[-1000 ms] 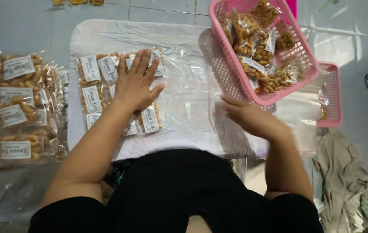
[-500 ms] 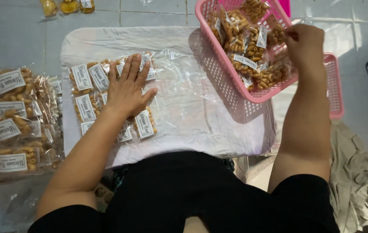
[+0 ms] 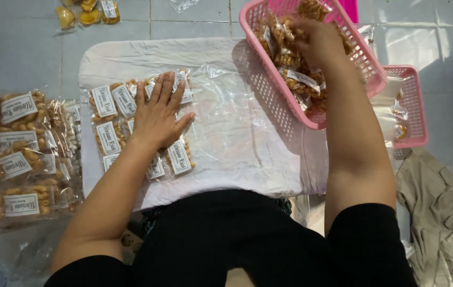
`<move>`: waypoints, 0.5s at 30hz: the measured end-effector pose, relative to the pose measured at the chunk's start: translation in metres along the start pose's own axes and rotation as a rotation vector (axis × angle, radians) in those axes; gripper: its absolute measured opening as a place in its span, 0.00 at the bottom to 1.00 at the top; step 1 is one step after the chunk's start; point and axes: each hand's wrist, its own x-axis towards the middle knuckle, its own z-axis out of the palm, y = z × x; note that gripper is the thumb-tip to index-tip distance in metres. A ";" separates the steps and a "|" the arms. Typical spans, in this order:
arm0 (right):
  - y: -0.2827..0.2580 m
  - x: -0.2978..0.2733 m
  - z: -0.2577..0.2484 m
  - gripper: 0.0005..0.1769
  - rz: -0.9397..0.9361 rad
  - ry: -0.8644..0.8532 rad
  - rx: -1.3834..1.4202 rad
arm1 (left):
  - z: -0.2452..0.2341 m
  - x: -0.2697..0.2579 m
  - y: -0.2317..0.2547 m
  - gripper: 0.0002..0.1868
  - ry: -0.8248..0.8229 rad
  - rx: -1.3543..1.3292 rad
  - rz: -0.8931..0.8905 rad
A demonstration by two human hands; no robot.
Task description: Packaging small snack packets into larger plastic bags
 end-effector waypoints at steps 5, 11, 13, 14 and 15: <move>0.022 -0.004 -0.012 0.14 0.136 0.140 0.486 | -0.003 0.000 -0.001 0.46 0.048 -0.023 0.015; 0.022 -0.032 -0.033 0.19 0.389 0.100 1.058 | -0.016 0.000 0.000 0.45 -0.026 -0.067 -0.024; 0.033 -0.038 -0.031 0.19 0.325 0.083 1.216 | -0.011 0.003 -0.008 0.47 -0.043 -0.063 -0.035; 0.039 -0.041 -0.030 0.20 0.258 0.065 1.375 | -0.008 0.004 -0.013 0.48 -0.060 -0.057 -0.044; 0.033 -0.045 -0.033 0.20 0.259 0.065 1.375 | -0.016 0.004 -0.010 0.48 -0.060 -0.057 -0.044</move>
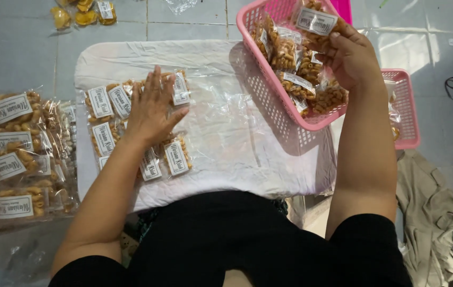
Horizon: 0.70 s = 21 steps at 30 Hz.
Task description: Packaging small snack packets into larger plastic bags
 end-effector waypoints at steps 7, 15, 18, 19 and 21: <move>-0.005 -0.014 0.020 0.14 -0.089 0.138 -0.284 | -0.032 -0.006 0.011 0.45 0.076 -0.347 -0.058; 0.013 0.021 0.057 0.21 -0.597 -0.006 -1.311 | -0.021 -0.010 0.009 0.43 0.151 -0.296 0.006; 0.028 0.039 0.076 0.29 -0.546 0.013 -1.484 | -0.017 -0.013 0.013 0.40 0.217 -0.274 0.061; 0.034 0.045 0.076 0.27 -0.491 0.024 -1.409 | -0.022 -0.015 0.018 0.40 0.219 -0.286 0.071; 0.040 0.054 0.070 0.28 -0.444 0.031 -1.335 | -0.027 -0.018 0.023 0.40 0.228 -0.298 0.076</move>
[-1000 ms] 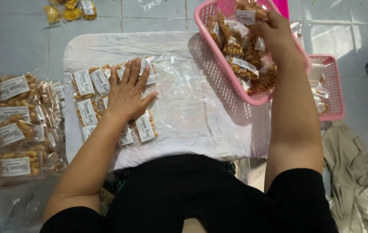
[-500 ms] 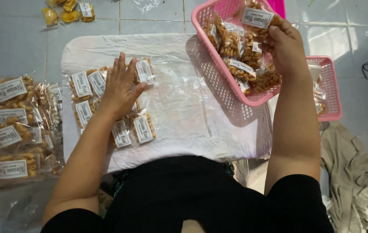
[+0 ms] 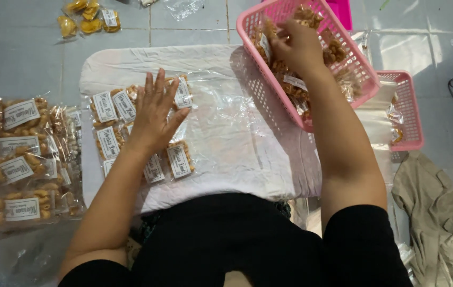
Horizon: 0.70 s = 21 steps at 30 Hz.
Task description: Packaging small snack packets into larger plastic bags
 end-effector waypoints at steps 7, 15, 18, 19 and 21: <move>-0.017 -0.044 -0.057 0.17 0.121 0.104 0.753 | -0.014 -0.005 0.035 0.35 0.051 -0.163 0.025; -0.109 -0.125 -0.062 0.12 0.113 -0.036 1.386 | 0.004 0.006 0.090 0.20 0.085 -1.159 -0.020; -0.103 -0.147 -0.032 0.16 0.104 -0.081 1.332 | 0.011 0.008 0.094 0.25 0.065 -1.431 -0.113; -0.099 -0.153 -0.022 0.18 0.086 -0.097 1.323 | 0.012 0.006 0.097 0.23 0.065 -1.430 -0.128; -0.099 -0.163 -0.010 0.21 0.072 -0.117 1.314 | 0.010 0.001 0.101 0.21 0.064 -1.430 -0.149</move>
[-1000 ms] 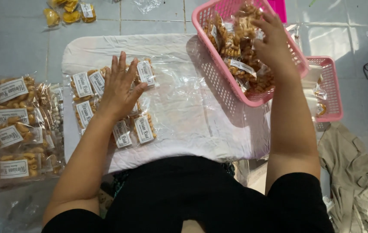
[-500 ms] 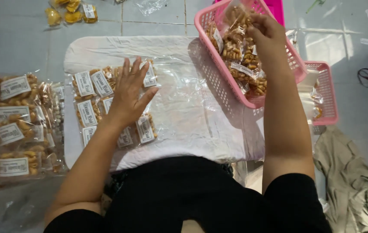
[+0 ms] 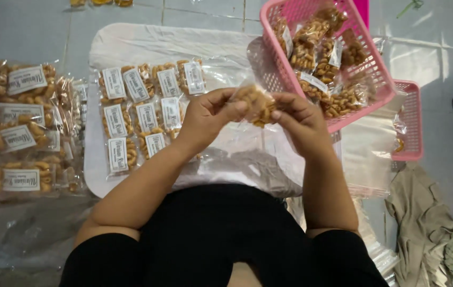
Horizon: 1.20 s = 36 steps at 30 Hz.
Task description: Packaging small snack packets into larger plastic bags
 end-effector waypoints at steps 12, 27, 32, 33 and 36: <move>0.023 -0.009 0.062 0.27 -0.995 0.143 -1.218 | 0.001 -0.010 -0.012 0.21 0.218 0.104 -0.033; 0.054 -0.043 0.045 0.16 0.010 0.416 0.196 | 0.008 -0.016 -0.036 0.24 0.058 0.090 -0.037; 0.052 -0.044 0.045 0.24 0.027 0.311 0.212 | 0.005 -0.016 -0.034 0.21 0.087 0.119 -0.039; 0.052 -0.044 0.045 0.24 0.025 0.310 0.214 | 0.003 -0.017 -0.037 0.21 0.087 0.121 -0.038; 0.052 -0.044 0.044 0.27 0.072 0.265 0.177 | 0.001 -0.017 -0.045 0.22 0.118 0.175 -0.036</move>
